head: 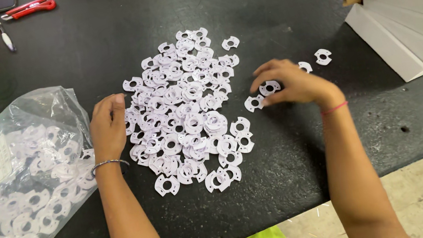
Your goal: The person sorts white plastic lamp holder parts on a workbench, picking pieces one at a time from a pile and moving them into a separate group, occasionally stacking pairs of pieces together. A plastic bag of parts and stacks of white boxes sit nearby on the bench.
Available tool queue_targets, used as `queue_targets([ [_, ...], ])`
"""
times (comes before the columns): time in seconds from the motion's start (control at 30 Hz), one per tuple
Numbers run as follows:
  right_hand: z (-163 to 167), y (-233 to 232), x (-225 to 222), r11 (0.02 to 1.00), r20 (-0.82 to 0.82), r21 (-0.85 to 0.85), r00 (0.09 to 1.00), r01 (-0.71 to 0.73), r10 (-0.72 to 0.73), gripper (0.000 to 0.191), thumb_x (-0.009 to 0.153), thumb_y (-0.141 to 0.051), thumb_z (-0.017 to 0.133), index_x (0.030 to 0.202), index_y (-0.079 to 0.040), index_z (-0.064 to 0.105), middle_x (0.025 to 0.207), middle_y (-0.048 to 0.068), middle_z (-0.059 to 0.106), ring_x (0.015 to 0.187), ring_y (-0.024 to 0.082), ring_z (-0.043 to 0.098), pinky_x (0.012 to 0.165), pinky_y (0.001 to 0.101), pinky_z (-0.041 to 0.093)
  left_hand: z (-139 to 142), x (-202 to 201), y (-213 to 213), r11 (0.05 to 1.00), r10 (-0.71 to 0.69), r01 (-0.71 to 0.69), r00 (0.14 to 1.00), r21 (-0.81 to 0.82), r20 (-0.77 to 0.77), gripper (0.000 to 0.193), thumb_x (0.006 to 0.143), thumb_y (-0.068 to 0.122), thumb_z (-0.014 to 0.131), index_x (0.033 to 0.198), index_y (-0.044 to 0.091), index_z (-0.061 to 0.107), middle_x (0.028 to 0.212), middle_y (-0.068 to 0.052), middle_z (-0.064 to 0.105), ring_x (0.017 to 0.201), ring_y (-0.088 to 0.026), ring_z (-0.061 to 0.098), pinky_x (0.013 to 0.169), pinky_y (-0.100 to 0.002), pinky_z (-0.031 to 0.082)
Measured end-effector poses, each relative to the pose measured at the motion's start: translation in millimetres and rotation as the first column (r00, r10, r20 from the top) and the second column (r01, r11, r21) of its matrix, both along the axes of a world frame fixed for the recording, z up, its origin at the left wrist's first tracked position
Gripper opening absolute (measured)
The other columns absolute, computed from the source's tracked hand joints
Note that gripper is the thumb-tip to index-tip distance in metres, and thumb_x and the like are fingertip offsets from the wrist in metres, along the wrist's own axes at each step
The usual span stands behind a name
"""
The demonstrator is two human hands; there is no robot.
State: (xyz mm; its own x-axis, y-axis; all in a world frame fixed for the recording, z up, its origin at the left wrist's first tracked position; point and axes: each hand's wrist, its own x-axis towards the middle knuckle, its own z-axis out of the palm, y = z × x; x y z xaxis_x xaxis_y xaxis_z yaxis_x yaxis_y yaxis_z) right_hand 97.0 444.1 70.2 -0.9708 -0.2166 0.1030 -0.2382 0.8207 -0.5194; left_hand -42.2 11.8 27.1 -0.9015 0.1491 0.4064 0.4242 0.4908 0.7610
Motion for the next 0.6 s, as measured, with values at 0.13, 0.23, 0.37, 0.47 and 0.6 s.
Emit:
queue_targets([
  [0.13, -1.9, -6.1, 0.7, 0.995, 0.042, 0.061, 0.996, 0.08, -0.083, 0.028, 0.073, -0.025, 0.084, 0.101, -0.026, 0.081, 0.134, 0.002, 0.065, 0.129, 0.031, 0.052, 0.111, 0.0424, 0.04, -1.3, -1.8, -1.3, 1.0, -0.013, 0.012, 0.999, -0.024, -0.04, 0.043, 0.11, 0.041, 0.056, 0.118, 0.001, 0.069, 0.121, -0.014, 0.068, 0.099, -0.023, 0.064, 0.087, -0.033, 0.05],
  [0.23, 10.4, 1.7, 8.8, 0.949, -0.007, 0.167, 0.963, 0.268, -0.27, 0.03, 0.072, -0.021, 0.085, 0.101, -0.026, 0.082, 0.13, 0.002, 0.067, 0.126, 0.032, 0.052, 0.11, 0.0439, 0.038, -1.5, -2.4, -2.4, 1.0, -0.004, 0.003, 1.0, -0.022, -0.027, 0.043, 0.109, 0.041, 0.056, 0.118, 0.002, 0.07, 0.119, -0.014, 0.069, 0.096, -0.023, 0.064, 0.085, -0.034, 0.05],
  [0.37, 21.8, -16.0, 5.8, 0.995, -0.137, 0.026, 0.986, -0.097, 0.099, 0.03, 0.072, -0.026, 0.086, 0.101, -0.023, 0.079, 0.126, 0.005, 0.065, 0.123, 0.031, 0.053, 0.107, 0.043, 0.036, -1.2, -2.7, -1.7, 1.0, 0.0, 0.0, 1.0, 0.006, -0.014, 0.043, 0.109, 0.041, 0.056, 0.118, 0.001, 0.07, 0.117, -0.013, 0.069, 0.095, -0.023, 0.064, 0.085, -0.033, 0.05],
  [0.47, 14.3, -51.9, -0.1, 0.964, 0.096, 0.003, 0.959, -0.267, 0.266, 0.024, 0.075, -0.026, 0.084, 0.098, -0.025, 0.079, 0.113, 0.0, 0.068, 0.112, 0.024, 0.056, 0.104, 0.0387, 0.039, -1.4, -2.9, -1.3, 1.0, -0.016, 0.016, 1.0, -0.007, -0.017, 0.043, 0.11, 0.041, 0.055, 0.118, 0.001, 0.07, 0.118, -0.013, 0.069, 0.096, -0.023, 0.064, 0.084, -0.033, 0.05],
  [0.6, 14.7, -64.8, 3.1, 0.965, 0.179, 0.013, 0.95, -0.263, 0.256, 0.017, 0.077, -0.024, 0.081, 0.094, -0.026, 0.081, 0.114, -0.001, 0.064, 0.11, 0.024, 0.053, 0.101, 0.0383, 0.04, -4.0, -3.1, -2.6, 0.999, -0.007, 0.007, 1.0, -0.032, -0.011, 0.043, 0.109, 0.042, 0.055, 0.118, 0.002, 0.07, 0.119, -0.013, 0.069, 0.096, -0.023, 0.064, 0.085, -0.034, 0.05],
])
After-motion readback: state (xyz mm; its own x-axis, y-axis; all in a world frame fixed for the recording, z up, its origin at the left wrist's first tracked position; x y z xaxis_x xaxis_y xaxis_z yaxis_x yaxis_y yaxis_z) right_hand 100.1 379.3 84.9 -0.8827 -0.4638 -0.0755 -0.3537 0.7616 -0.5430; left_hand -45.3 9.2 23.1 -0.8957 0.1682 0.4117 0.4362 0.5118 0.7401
